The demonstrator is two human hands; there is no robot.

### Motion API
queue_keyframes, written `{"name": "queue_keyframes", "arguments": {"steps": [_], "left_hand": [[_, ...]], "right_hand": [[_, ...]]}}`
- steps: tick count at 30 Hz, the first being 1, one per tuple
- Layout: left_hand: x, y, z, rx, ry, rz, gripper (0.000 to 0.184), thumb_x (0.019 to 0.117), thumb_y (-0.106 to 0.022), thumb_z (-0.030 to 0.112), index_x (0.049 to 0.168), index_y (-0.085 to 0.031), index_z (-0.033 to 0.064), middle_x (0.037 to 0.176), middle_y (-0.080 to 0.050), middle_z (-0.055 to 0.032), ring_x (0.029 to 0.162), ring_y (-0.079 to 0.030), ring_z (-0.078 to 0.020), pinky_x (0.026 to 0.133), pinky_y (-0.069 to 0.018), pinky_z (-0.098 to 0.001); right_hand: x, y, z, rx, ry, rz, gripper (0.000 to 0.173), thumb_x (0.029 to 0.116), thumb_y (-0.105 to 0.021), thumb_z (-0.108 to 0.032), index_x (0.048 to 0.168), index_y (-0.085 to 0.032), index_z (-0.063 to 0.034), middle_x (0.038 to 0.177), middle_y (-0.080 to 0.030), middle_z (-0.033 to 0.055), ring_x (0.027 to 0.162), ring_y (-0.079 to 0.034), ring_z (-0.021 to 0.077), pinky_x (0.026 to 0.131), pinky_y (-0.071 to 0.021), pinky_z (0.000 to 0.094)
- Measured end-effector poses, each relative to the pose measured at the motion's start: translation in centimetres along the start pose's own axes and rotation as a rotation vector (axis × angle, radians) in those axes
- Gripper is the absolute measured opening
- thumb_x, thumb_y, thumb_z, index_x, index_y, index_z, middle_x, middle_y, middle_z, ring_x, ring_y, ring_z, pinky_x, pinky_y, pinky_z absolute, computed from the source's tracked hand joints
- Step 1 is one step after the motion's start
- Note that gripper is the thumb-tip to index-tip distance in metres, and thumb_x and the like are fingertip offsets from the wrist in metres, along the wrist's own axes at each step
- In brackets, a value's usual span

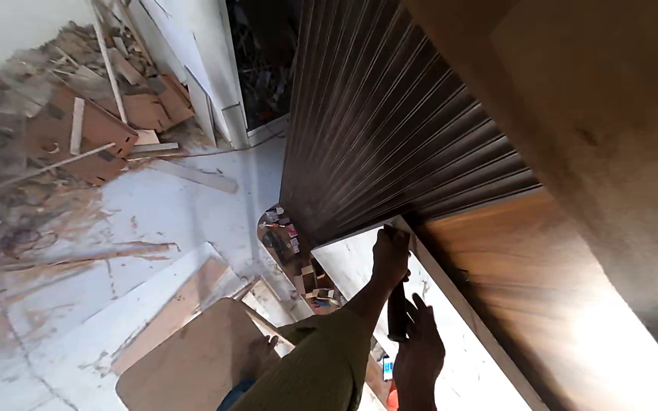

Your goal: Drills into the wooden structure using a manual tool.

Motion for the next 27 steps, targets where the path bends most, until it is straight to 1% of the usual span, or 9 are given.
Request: {"name": "queue_keyframes", "arguments": {"steps": [2,5,8,12,17,20,22,24,27], "left_hand": [[-1.3,0.2,0.9,0.016,-0.016,-0.016,0.037,0.1118,-0.041,0.034,0.132,-0.044,0.004,0.078,-0.058,-0.0125,0.047,-0.054,-0.0192,0.043,-0.0501,-0.0338],[-3.8,0.5,2.0,0.056,-0.01,-0.035,0.04,0.1123,-0.036,0.039,0.133,-0.044,0.0064,0.08,-0.057,-0.0115,0.047,-0.048,-0.0176,0.043,-0.0448,-0.0321],[-1.5,-0.1,0.7,0.035,-0.028,-0.023,0.039,0.1122,-0.039,0.035,0.134,-0.043,0.0034,0.079,-0.06,-0.0132,0.046,-0.054,-0.0195,0.043,-0.0502,-0.0349],[1.0,-0.5,-0.6,0.077,-0.016,0.003,0.039,0.1112,-0.043,0.035,0.133,-0.045,0.0027,0.082,-0.062,-0.0142,0.051,-0.059,-0.0222,0.047,-0.0541,-0.0379],[0.8,-0.5,-0.2,0.032,-0.057,-0.027,0.038,0.1099,-0.047,0.036,0.13,-0.045,0.0034,0.078,-0.062,-0.0139,0.048,-0.057,-0.0214,0.043,-0.051,-0.0359],[-3.2,0.1,1.6,0.058,-0.029,-0.066,0.041,0.1112,-0.04,0.041,0.133,-0.045,0.0058,0.075,-0.055,-0.0102,0.045,-0.047,-0.0173,0.041,-0.044,-0.0315],[-4.4,0.3,2.2,0.097,0.015,-0.05,0.041,0.1115,-0.037,0.043,0.132,-0.046,0.0081,0.074,-0.053,-0.009,0.045,-0.044,-0.0165,0.041,-0.0423,-0.0307],[-2.8,0.2,1.5,0.083,-0.004,-0.048,0.04,0.1121,-0.037,0.04,0.132,-0.045,0.0056,0.075,-0.056,-0.0104,0.045,-0.047,-0.0171,0.042,-0.0441,-0.0318],[0.8,-0.6,-0.7,0.08,-0.039,-0.049,0.038,0.1115,-0.042,0.035,0.132,-0.046,0.0032,0.077,-0.063,-0.0133,0.047,-0.058,-0.021,0.044,-0.0523,-0.0358]], "right_hand": [[0.2,-0.6,1.3,0.272,-0.123,0.071,0.044,0.1124,-0.028,-0.031,0.136,-0.05,-0.0021,0.117,-0.068,0.0085,0.099,-0.069,0.0143,0.081,-0.0581,0.0318],[-0.4,-1.6,2.2,0.479,-0.242,0.147,0.034,0.1117,-0.032,-0.027,0.128,-0.053,-0.006,0.107,-0.067,0.0064,0.092,-0.069,0.0138,0.079,-0.0587,0.0322],[-1.2,0.0,2.1,0.466,-0.182,0.193,0.031,0.1118,-0.032,-0.024,0.125,-0.052,-0.0043,0.106,-0.067,0.0068,0.093,-0.069,0.0145,0.079,-0.0592,0.0335],[-1.0,-1.4,1.7,0.533,-0.211,0.239,0.032,0.1111,-0.033,-0.03,0.123,-0.052,-0.0078,0.104,-0.065,0.0054,0.091,-0.068,0.0136,0.074,-0.0587,0.0328],[-1.1,-0.9,4.2,0.697,-0.165,0.288,0.038,0.1115,-0.028,-0.033,0.126,-0.052,-0.0063,0.105,-0.064,0.005,0.094,-0.066,0.0132,0.08,-0.0569,0.0348],[-1.2,-1.2,4.7,0.769,-0.226,0.347,0.039,0.1104,-0.028,-0.037,0.121,-0.054,-0.0092,0.101,-0.065,0.0037,0.091,-0.067,0.0136,0.077,-0.0578,0.0344],[-1.8,-0.4,4.7,0.755,-0.195,0.353,0.041,0.1115,-0.026,-0.035,0.125,-0.053,-0.0075,0.105,-0.065,0.0034,0.095,-0.067,0.0123,0.081,-0.0566,0.0333],[-1.6,-1.0,4.5,0.778,-0.176,0.305,0.039,0.1115,-0.028,-0.035,0.126,-0.052,-0.0076,0.107,-0.066,0.0049,0.097,-0.068,0.0138,0.082,-0.0574,0.0348],[-2.0,-2.2,3.8,0.808,-0.214,0.338,0.034,0.1099,-0.033,-0.033,0.117,-0.056,-0.0086,0.099,-0.068,0.005,0.091,-0.07,0.0152,0.078,-0.0601,0.0348]]}}
Point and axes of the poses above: each hand's wrist, its own x-axis towards the middle knuckle, its own y-axis out of the back of the hand, z = x × y, the point moved 10 cm from there along x, towards the middle knuckle
